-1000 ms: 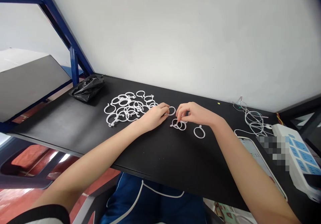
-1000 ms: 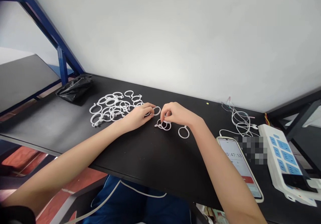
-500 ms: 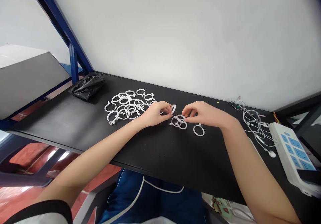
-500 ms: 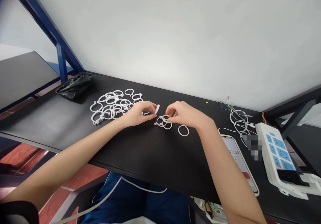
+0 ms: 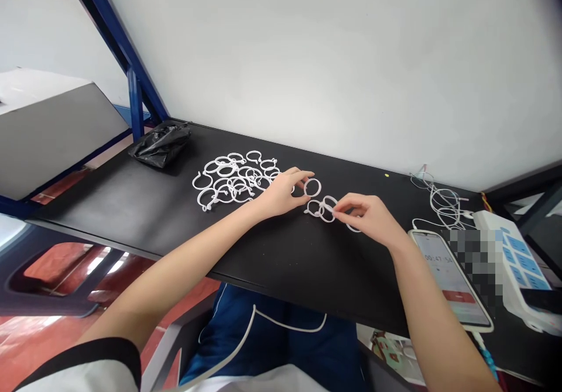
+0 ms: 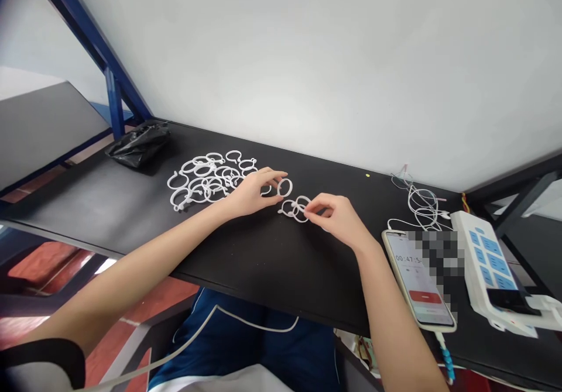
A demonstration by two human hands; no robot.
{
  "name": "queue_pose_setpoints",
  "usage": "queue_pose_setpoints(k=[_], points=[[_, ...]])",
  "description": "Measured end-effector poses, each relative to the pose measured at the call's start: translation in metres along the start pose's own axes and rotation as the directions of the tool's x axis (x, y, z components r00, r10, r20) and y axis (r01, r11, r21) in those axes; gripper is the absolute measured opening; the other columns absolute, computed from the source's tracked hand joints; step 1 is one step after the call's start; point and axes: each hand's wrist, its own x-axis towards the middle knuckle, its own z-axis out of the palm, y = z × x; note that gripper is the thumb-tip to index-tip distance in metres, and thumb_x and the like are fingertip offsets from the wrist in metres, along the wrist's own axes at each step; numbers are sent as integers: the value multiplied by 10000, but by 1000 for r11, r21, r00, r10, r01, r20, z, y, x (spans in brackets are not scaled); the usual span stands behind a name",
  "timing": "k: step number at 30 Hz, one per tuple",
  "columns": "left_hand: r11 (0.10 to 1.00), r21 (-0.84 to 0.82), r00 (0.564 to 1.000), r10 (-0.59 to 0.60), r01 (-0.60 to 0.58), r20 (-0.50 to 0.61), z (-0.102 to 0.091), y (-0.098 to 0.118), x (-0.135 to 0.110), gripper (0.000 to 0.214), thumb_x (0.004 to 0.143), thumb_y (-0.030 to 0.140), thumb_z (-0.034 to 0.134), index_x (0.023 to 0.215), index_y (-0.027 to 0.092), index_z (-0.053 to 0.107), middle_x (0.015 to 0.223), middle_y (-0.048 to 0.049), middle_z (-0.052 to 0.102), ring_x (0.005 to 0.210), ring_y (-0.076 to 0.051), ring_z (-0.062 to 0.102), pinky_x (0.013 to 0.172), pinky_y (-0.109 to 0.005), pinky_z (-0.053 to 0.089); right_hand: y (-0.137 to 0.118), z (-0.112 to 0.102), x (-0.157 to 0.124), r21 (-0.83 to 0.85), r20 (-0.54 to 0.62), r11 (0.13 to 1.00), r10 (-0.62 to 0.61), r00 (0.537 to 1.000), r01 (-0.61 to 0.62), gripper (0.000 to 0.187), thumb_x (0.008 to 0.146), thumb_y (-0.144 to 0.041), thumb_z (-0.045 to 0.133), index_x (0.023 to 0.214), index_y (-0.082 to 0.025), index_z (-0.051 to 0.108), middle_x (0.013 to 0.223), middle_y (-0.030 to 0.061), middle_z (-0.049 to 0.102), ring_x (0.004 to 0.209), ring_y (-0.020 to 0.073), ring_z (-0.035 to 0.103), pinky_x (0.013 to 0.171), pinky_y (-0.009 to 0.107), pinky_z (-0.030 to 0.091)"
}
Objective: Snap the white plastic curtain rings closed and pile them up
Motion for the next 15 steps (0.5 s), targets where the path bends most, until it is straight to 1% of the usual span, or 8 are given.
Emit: queue_pose_setpoints(k=[4, 7, 10, 13, 15], points=[[999, 43, 1000, 1, -1, -2, -2, 0, 1, 371, 783, 189, 687, 1150, 163, 631, 1025, -70, 633, 905, -162, 652, 833, -309, 539, 6, 7, -3, -3, 86, 999, -43, 995, 43, 239, 814, -436, 650, 810, -203, 704, 917, 61, 671, 776, 192, 635, 607, 290, 480], [999, 45, 1000, 0, 1, -11, -1, 0, 2, 374, 773, 198, 700, 1141, 165, 639, 1016, -61, 631, 895, -156, 646, 826, -300, 538, 7, 14, -3, -39, 113, 996, -79, 990, 84, 215, 846, -401, 627, 776, -206, 685, 884, 42, 641, 704, 158, 599, 608, 289, 456], [1000, 29, 1000, -5, 6, -30, -1, -1, 3, 391, 763, 186, 712, 1145, 148, 640, 1022, -61, 622, 898, -149, 643, 843, -296, 538, 3, 19, -3, -75, 65, 990, -112, 992, 116, 244, 905, -388, 552, 792, -202, 661, 869, 48, 611, 668, 147, 558, 601, 290, 434], [1000, -4, 998, -21, 21, -64, -3, -1, 4, 399, 773, 171, 700, 1165, 145, 630, 1052, -64, 604, 908, -138, 643, 894, -306, 535, -3, 23, -2, -99, -13, 985, -145, 989, 143, 251, 951, -378, 473, 869, -199, 628, 929, 69, 601, 713, 158, 554, 616, 290, 430], [999, -36, 996, -39, 36, -79, -3, -2, 4, 397, 781, 175, 694, 1171, 156, 626, 1065, -63, 591, 906, -131, 647, 917, -317, 540, -6, 28, -1, -111, 2, 979, -169, 986, 168, 235, 957, -359, 462, 882, -205, 623, 944, 67, 601, 727, 159, 556, 633, 290, 433]])
